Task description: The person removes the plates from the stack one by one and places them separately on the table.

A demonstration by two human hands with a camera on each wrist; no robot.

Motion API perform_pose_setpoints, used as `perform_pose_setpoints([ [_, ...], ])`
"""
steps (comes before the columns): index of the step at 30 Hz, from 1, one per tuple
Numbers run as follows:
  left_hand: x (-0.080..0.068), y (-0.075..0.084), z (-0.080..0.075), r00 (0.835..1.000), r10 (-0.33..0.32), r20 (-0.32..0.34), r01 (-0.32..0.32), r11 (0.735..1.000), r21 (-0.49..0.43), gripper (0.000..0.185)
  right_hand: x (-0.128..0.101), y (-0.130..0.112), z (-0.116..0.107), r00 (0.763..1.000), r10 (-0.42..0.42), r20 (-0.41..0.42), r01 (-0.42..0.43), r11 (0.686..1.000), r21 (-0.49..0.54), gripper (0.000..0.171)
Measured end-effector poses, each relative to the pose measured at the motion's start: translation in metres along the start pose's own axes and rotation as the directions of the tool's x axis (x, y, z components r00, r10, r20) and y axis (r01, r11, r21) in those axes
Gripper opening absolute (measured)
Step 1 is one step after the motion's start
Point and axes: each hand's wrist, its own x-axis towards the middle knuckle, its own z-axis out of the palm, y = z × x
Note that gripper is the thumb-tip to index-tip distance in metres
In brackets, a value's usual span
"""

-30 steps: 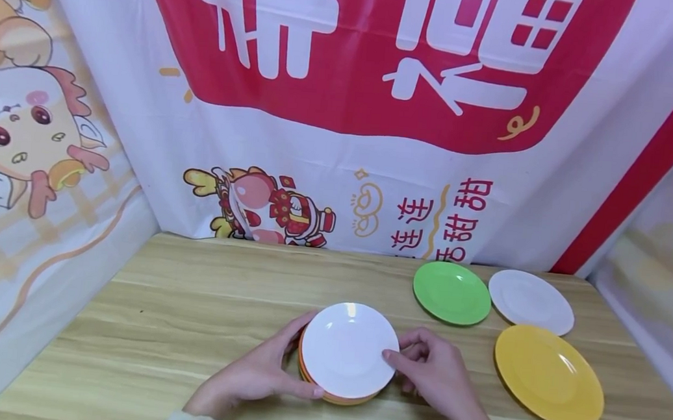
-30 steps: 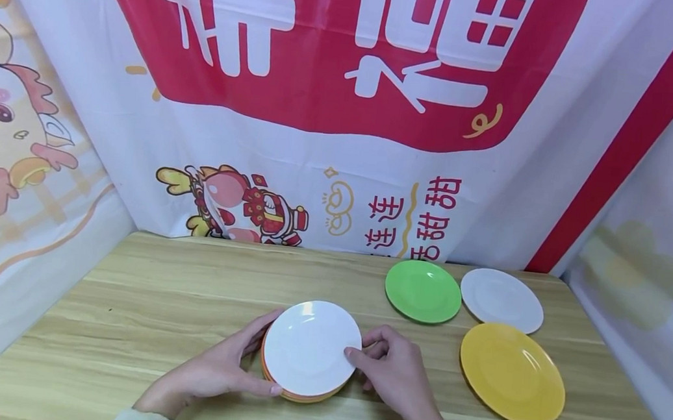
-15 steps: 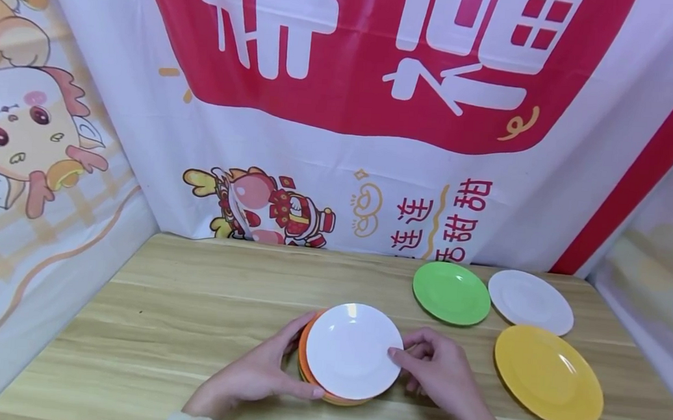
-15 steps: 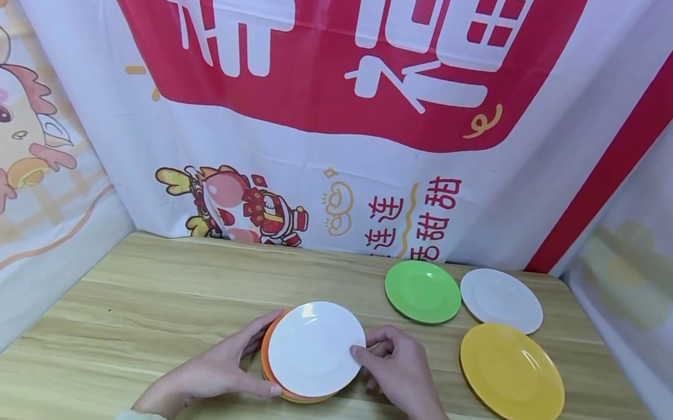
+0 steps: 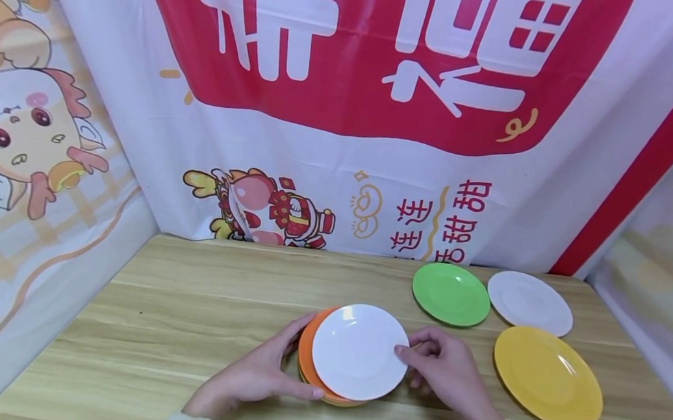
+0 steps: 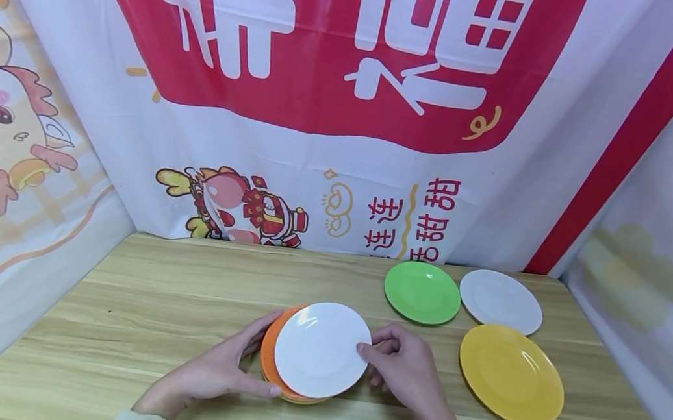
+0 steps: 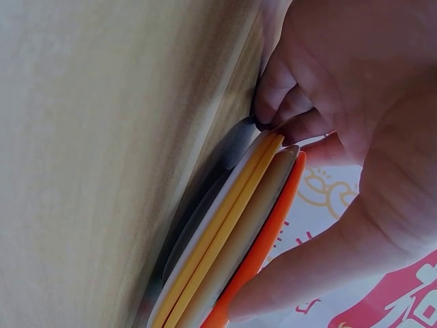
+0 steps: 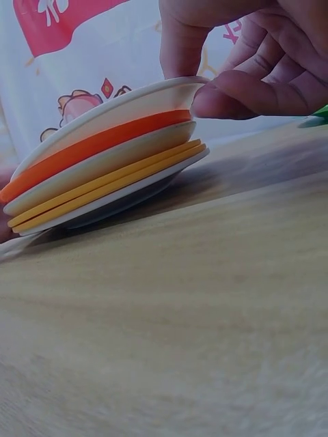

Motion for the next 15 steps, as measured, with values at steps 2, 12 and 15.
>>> perform_pose_setpoints([
  [2, 0.0, 0.0, 0.0, 1.0, 0.001, 0.0, -0.001, 1.0, 0.004, 0.118, 0.001, 0.0, -0.002, 1.0, 0.006, 0.0, -0.006, 1.0, -0.003, 0.033],
  [12, 0.001, 0.001, 0.0, 1.0, -0.016, -0.003, 0.016, 1.0, 0.005, 0.117, 0.002, -0.001, -0.011, 0.999, 0.05, 0.006, -0.05, 0.999, 0.008, 0.038],
  [15, 0.001, 0.001, 0.0, 1.0, -0.019, -0.002, 0.019, 1.0, -0.006, 0.117, 0.003, -0.002, -0.013, 0.998, 0.07, 0.0, -0.07, 0.997, 0.013, 0.037],
])
